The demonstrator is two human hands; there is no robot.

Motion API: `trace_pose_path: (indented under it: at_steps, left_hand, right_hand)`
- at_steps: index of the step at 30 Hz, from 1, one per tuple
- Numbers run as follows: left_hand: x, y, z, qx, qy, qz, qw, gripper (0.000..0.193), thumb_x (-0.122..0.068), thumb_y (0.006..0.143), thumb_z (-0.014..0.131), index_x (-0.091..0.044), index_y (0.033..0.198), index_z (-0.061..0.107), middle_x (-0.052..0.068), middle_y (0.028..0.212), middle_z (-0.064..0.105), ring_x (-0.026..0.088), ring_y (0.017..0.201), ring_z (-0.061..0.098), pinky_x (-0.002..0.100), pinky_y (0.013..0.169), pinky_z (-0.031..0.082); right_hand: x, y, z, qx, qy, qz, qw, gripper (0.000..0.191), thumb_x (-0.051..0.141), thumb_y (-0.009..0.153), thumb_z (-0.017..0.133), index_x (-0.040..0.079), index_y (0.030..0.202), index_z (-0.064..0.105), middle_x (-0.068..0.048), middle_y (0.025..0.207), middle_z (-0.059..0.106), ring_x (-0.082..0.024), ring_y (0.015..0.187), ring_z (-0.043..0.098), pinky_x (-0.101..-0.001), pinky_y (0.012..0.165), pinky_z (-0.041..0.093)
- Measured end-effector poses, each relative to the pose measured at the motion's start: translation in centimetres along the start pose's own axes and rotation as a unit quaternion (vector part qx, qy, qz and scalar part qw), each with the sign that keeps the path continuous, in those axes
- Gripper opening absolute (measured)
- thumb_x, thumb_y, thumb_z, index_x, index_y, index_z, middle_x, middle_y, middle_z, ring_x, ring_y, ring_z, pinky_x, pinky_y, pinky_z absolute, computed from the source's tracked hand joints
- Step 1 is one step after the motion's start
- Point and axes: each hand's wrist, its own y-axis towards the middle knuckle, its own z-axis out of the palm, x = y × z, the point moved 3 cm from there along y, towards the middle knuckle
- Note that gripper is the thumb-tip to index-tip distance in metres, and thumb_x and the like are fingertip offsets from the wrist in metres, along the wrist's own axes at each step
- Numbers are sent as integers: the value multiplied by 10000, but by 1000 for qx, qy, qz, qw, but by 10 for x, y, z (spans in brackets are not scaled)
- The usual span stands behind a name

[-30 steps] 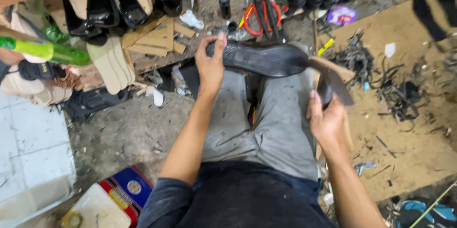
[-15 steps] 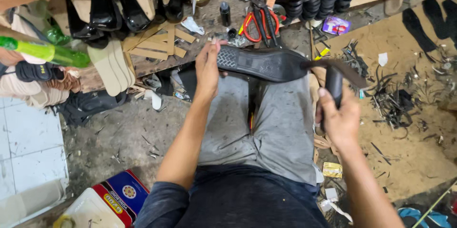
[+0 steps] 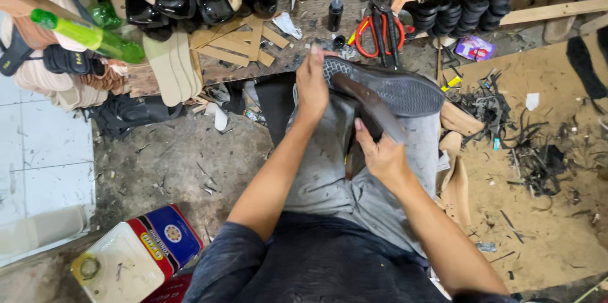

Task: The person uses a curved metal tool to press and shape the sole of a black high-heeled shoe. They repeatedly tap the tool against the shoe's sole and heel, then press the sole with their fingers to ensure it adheres properly.

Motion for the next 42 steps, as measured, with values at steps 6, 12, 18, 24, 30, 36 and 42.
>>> trace_pose_path:
  at_steps: [6, 12, 18, 24, 30, 36, 42]
  left_hand:
    - [-1, -6, 2, 3, -26, 60, 998, 599, -401, 1103, 299, 6, 1003, 727, 115, 930, 720, 229, 889, 652, 355, 894, 488]
    - [-2, -5, -4, -20, 25, -11, 999, 610, -384, 1114, 303, 15, 1009, 753, 167, 827, 610, 256, 790, 552, 377, 792, 453]
    - [-6, 2, -5, -12, -8, 30, 999, 575, -389, 1104, 323, 13, 982, 715, 96, 860, 684, 202, 815, 599, 330, 832, 481]
    - [-4, -3, -3, -14, 22, 7, 1000, 559, -370, 1106, 336, 21, 981, 716, 82, 840, 630, 194, 805, 546, 330, 806, 458]
    - [-3, 0, -1, 9, -43, 13, 999, 534, -345, 1101, 350, 21, 960, 714, 61, 877, 663, 174, 849, 577, 323, 842, 464]
    - [-3, -3, -4, -10, -4, 11, 1000, 540, -338, 1110, 351, 44, 968, 706, 70, 825, 603, 181, 808, 533, 319, 808, 450]
    - [-2, -3, -6, 3, -35, 30, 999, 566, -351, 1124, 339, 54, 975, 705, 66, 888, 649, 170, 880, 557, 319, 891, 449]
  right_hand:
    - [3, -18, -29, -115, 218, 36, 968, 233, 240, 993, 682, 24, 1037, 610, -115, 901, 632, -211, 751, 631, -302, 686, 551]
    - [-2, -5, -3, -109, 230, -101, 962, 366, 226, 978, 694, -22, 1231, 604, -159, 1077, 681, -288, 928, 675, -363, 854, 572]
    - [-37, -34, -7, -97, 70, 34, 992, 222, 129, 1008, 691, -6, 1179, 648, -164, 1018, 710, -297, 884, 686, -381, 816, 535]
    - [-19, -43, -27, -150, 300, -71, 939, 239, 248, 972, 711, 87, 1116, 607, -107, 878, 647, -213, 780, 640, -371, 756, 563]
    - [-18, -52, -56, -133, 12, 20, 991, 239, 189, 984, 682, -4, 1103, 608, -129, 809, 642, -195, 694, 599, -348, 665, 518]
    - [-33, -68, -62, -148, 39, 116, 981, 216, 171, 1064, 590, -10, 959, 536, -121, 794, 594, -158, 621, 585, -300, 588, 493]
    - [-37, -69, -62, -240, 214, 6, 947, 192, 196, 1094, 548, 7, 1068, 521, -68, 799, 590, -153, 633, 581, -293, 603, 504]
